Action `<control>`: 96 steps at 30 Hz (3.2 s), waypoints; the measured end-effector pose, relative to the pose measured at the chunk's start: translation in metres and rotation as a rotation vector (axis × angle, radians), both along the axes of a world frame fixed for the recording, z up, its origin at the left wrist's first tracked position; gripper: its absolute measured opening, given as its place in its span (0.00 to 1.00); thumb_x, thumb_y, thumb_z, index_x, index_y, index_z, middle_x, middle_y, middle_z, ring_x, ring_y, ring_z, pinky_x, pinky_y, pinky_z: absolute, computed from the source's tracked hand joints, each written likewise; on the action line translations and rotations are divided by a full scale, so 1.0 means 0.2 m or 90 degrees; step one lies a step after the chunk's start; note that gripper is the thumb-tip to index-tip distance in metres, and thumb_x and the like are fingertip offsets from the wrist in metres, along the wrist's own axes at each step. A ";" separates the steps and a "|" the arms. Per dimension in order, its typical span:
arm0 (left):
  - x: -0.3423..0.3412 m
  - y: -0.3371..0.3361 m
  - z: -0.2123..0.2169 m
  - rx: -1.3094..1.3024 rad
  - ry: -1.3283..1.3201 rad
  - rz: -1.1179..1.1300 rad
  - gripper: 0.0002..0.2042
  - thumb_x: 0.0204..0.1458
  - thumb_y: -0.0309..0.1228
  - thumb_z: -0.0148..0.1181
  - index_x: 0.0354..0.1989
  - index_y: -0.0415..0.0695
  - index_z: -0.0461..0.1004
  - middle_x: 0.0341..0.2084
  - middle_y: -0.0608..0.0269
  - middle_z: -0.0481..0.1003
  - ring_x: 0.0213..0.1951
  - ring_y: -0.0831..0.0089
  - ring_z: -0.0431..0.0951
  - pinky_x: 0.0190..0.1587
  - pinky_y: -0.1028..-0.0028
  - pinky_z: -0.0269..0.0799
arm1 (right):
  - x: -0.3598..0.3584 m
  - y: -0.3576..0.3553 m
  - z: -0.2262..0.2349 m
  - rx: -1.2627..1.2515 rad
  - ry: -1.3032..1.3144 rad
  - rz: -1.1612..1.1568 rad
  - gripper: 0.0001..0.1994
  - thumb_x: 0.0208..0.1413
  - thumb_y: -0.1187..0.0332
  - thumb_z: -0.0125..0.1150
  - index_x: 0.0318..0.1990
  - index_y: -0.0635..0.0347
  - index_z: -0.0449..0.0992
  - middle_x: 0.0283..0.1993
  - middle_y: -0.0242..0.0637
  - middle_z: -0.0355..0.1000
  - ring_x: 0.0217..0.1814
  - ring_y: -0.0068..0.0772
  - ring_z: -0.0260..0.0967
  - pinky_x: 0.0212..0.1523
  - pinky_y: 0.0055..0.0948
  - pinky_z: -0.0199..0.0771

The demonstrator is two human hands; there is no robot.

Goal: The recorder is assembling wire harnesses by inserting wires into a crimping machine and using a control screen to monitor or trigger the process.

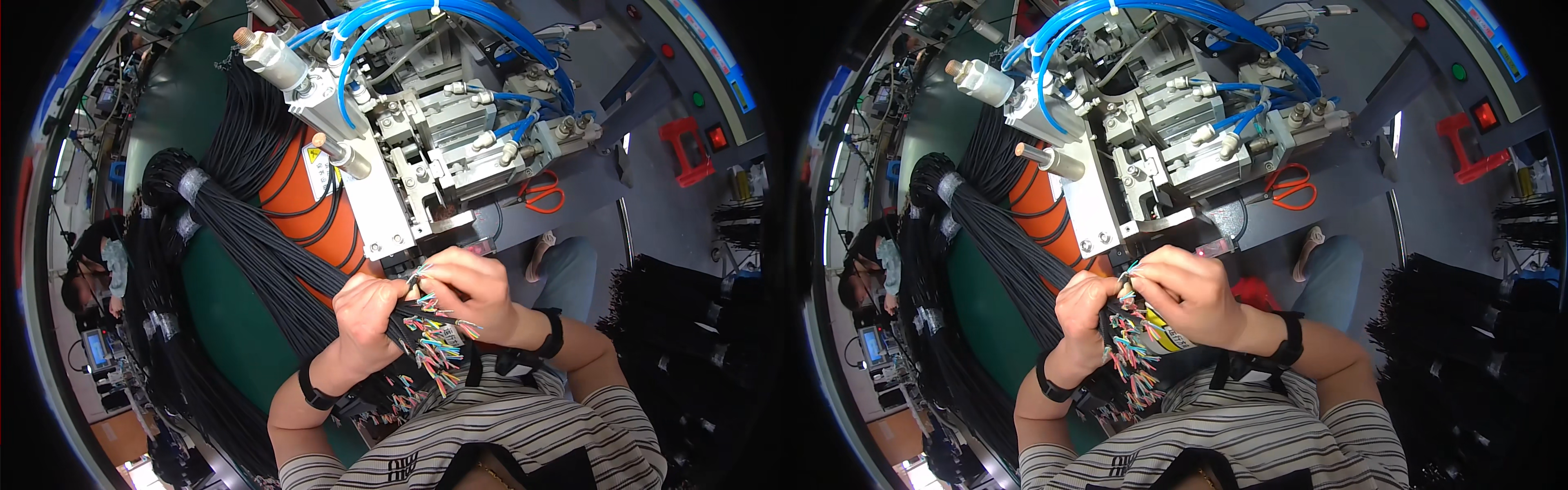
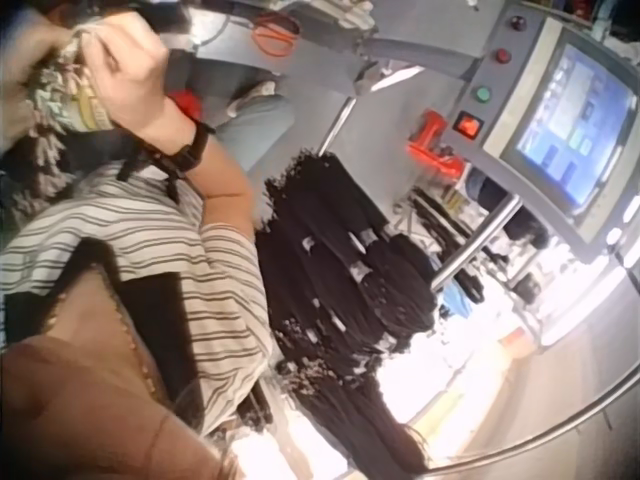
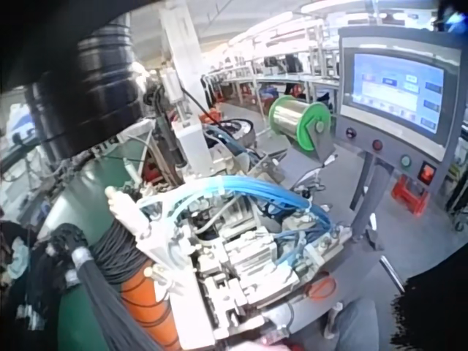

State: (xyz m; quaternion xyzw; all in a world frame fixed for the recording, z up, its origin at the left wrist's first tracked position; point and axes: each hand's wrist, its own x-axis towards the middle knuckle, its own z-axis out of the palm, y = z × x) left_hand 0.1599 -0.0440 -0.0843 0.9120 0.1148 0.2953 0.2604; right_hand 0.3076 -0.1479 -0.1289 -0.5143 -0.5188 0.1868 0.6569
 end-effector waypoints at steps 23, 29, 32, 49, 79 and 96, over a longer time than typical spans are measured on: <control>-0.02 0.04 0.01 -0.179 0.070 -0.027 0.17 0.33 0.31 0.75 0.32 0.40 0.77 0.24 0.61 0.79 0.23 0.67 0.76 0.30 0.70 0.67 | 0.06 0.01 0.00 0.029 -0.201 -0.054 0.04 0.57 0.79 0.63 0.39 0.70 0.79 0.39 0.37 0.78 0.24 0.15 0.70 0.23 0.21 0.68; -0.03 0.06 0.02 -0.217 0.078 -0.040 0.17 0.34 0.31 0.75 0.33 0.40 0.77 0.24 0.62 0.79 0.23 0.67 0.75 0.30 0.71 0.67 | 0.07 -0.01 0.01 -0.103 0.154 0.138 0.08 0.60 0.82 0.59 0.45 0.71 0.80 0.41 0.41 0.77 0.25 0.16 0.71 0.23 0.19 0.69; -0.04 0.08 0.01 -0.249 0.086 -0.057 0.16 0.35 0.29 0.73 0.34 0.39 0.78 0.25 0.61 0.79 0.23 0.67 0.75 0.31 0.71 0.68 | 0.08 0.00 0.03 -0.143 0.334 0.235 0.08 0.61 0.83 0.57 0.46 0.71 0.80 0.43 0.42 0.77 0.25 0.17 0.71 0.24 0.18 0.69; -0.05 0.11 0.06 -0.577 0.168 -0.097 0.08 0.44 0.19 0.65 0.35 0.36 0.77 0.22 0.65 0.75 0.26 0.77 0.73 0.30 0.77 0.67 | 0.15 0.01 0.02 -0.191 0.286 0.305 0.07 0.62 0.81 0.58 0.44 0.71 0.80 0.40 0.39 0.76 0.25 0.16 0.70 0.24 0.16 0.69; -0.02 -0.04 0.03 0.054 0.225 -0.024 0.25 0.36 0.22 0.62 0.50 0.34 0.77 0.37 0.58 0.74 0.37 0.63 0.75 0.39 0.66 0.74 | 0.19 0.00 0.02 -0.156 -0.450 0.030 0.08 0.45 0.71 0.66 0.33 0.61 0.75 0.28 0.34 0.66 0.25 0.35 0.72 0.24 0.33 0.71; 0.05 -0.05 0.08 0.234 0.313 -0.052 0.23 0.43 0.26 0.58 0.51 0.32 0.76 0.30 0.62 0.68 0.32 0.68 0.70 0.33 0.72 0.70 | 0.19 0.02 0.04 -0.202 -0.523 0.015 0.05 0.47 0.72 0.65 0.31 0.58 0.77 0.26 0.32 0.65 0.21 0.31 0.70 0.22 0.30 0.71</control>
